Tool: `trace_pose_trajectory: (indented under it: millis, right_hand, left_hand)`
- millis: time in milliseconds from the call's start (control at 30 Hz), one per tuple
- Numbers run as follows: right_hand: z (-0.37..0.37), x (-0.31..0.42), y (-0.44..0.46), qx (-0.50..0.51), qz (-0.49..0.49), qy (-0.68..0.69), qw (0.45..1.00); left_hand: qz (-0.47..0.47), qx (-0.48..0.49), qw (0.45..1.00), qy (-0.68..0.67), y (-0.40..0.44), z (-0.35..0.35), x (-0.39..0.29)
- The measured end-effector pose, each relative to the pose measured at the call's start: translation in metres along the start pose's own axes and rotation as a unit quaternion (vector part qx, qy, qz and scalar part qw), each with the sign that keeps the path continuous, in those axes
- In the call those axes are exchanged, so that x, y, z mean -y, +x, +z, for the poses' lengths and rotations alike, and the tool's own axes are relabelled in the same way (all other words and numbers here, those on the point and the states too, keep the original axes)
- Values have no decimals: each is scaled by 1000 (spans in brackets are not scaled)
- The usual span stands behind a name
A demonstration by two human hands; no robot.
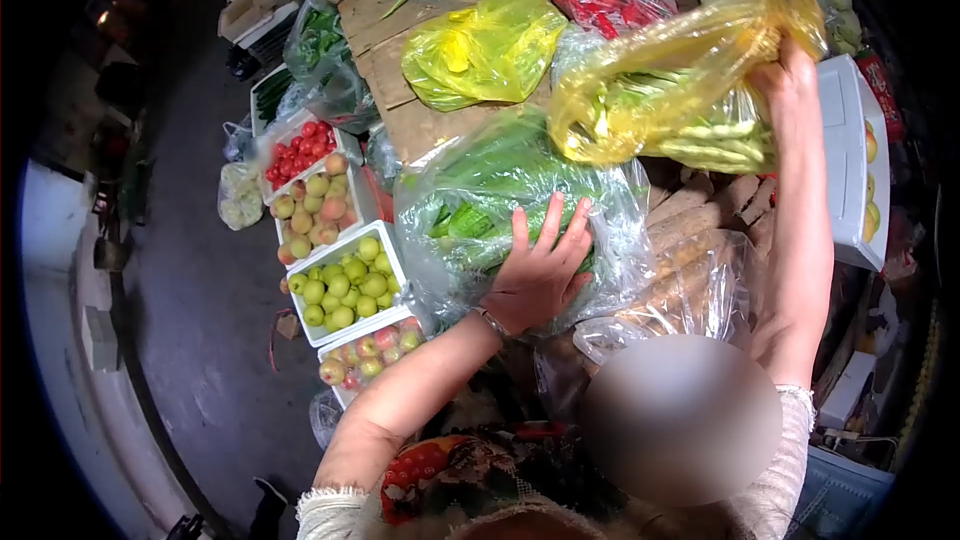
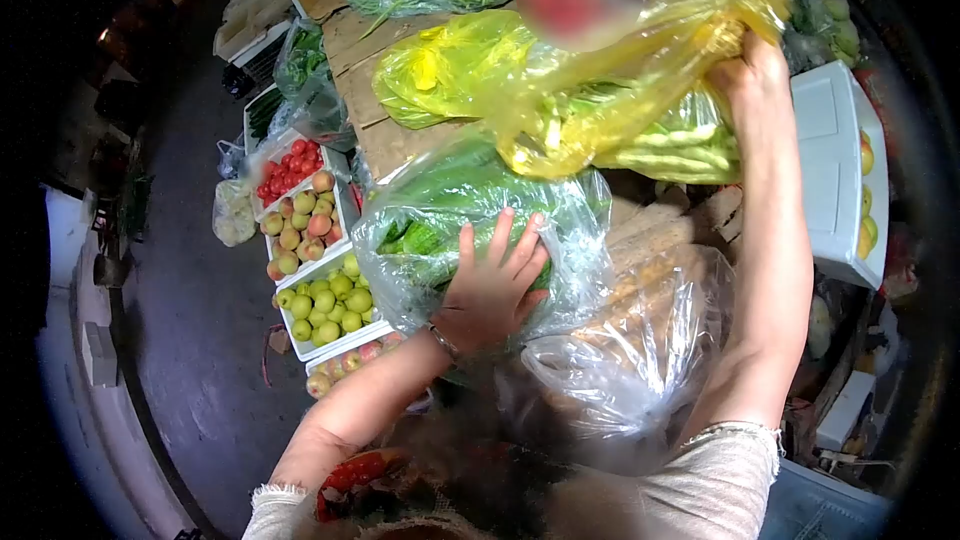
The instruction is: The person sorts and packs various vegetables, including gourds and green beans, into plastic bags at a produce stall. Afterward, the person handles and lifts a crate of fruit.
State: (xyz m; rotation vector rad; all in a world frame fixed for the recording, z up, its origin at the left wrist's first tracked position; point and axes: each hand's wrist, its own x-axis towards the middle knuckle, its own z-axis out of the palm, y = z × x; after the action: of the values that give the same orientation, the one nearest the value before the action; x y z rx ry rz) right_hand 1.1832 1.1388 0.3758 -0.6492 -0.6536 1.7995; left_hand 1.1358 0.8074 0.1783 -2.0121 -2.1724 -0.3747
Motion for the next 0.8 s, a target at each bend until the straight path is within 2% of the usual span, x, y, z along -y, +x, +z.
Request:
trace_pose_trajectory:
  millis: [33, 133, 233, 267, 400, 500, 533, 633, 667, 700, 733, 800]
  right_hand:
    - [-27, 17, 24, 72, 36, -27, 996]
    - [-41, 40, -7, 62, 2, -62, 996]
    - [-67, 75, 29, 15, -27, -34, 999]
    - [-78, 90, 44, 26, -21, -83, 996]
    - [-98, 130, 78, 223, 26, -186, 957]
    - [-96, 91, 47, 72, -194, -306, 929]
    - [-101, 65, 46, 70, -192, -308, 929]
    - [-133, -11, 74, -46, -17, -291, 955]
    - [-162, -22, 92, -2, 14, -467, 884]
    - [-184, -26, 107, 42, 46, -624, 779]
    - [-185, -28, 104, 43, 47, -623, 779]
    - [-181, -30, 81, 104, 37, -551, 827]
  left_hand:
    - [-1, -2, 1000, -3, 0, 0, 0]
    - [-3, 9, 1000, 3, -1, 3, -1]
    - [-5, 13, 1000, -1, -1, 3, -2]
    - [-7, 9, 1000, 5, -1, 5, -2]
    - [-9, -1, 1000, 13, -1, 6, -2]
    - [-8, -18, 999, 25, 1, 6, -2]
    - [-12, -26, 999, 22, 1, 7, -3]
    - [-16, -44, 999, 28, 2, 10, -4]
    - [-17, -47, 998, 41, 1, 12, -4]
    - [-18, -49, 997, 53, 2, 14, -3]
    - [-18, -48, 997, 54, 2, 14, -2]
    - [-18, -38, 998, 48, 1, 13, -3]
